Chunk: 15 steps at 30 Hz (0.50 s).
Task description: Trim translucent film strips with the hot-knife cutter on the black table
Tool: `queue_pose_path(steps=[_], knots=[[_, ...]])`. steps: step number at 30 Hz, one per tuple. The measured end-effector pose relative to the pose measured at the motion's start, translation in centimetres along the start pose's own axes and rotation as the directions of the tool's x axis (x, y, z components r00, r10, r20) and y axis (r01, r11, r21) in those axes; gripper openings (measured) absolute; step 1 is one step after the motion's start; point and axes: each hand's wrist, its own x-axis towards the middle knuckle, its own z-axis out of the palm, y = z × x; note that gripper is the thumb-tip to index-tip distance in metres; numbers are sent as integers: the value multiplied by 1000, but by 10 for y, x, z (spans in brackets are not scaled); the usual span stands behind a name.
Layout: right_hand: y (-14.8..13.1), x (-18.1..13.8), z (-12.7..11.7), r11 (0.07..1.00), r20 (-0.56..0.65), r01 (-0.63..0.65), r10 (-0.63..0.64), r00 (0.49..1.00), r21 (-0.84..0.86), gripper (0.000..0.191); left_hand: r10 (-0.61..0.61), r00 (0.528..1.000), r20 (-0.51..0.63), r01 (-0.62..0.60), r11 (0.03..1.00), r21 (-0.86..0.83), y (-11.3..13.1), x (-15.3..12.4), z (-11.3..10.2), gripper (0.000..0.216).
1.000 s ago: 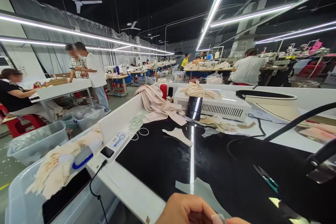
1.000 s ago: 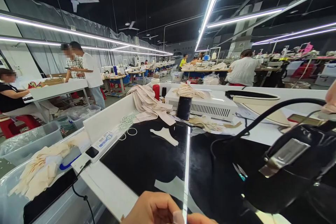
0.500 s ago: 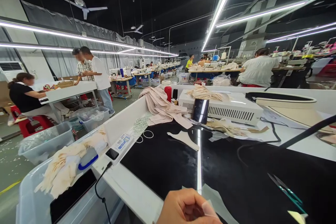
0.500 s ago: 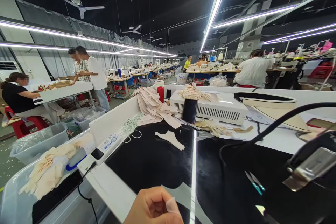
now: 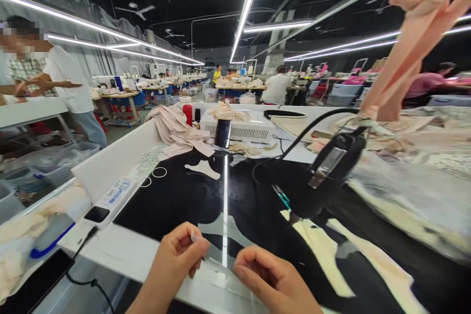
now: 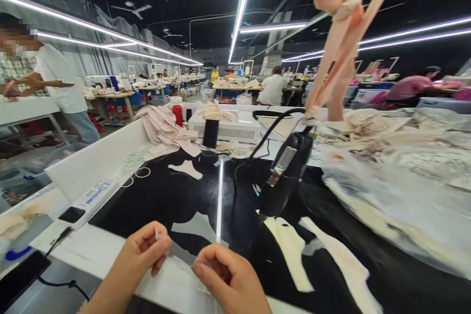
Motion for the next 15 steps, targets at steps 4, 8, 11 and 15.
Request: queue_pose_path(steps=[4, 8, 11, 15], knots=[[-3, -1, 0, 999, 6, -22, 22, 1000, 33, 47, -18, 999, -34, 19, 999, 27, -1, -3, -5, 51], [2, 0, -1, 997, -9, -23, 24, 1000, 70, 52, -44, 998, -39, 46, 998, 49, -3, -3, -10, 54], [3, 1, 0, 990, 2, -54, 54, 999, 132, 56, -83, 996, -26, 85, 994, 66, -5, -2, -14, 57], [0, 0, 0, 965, 58, -171, 162, 985, 200, 60, -149, 989, -16, 150, 987, 64, -7, -1, -17, 61]])
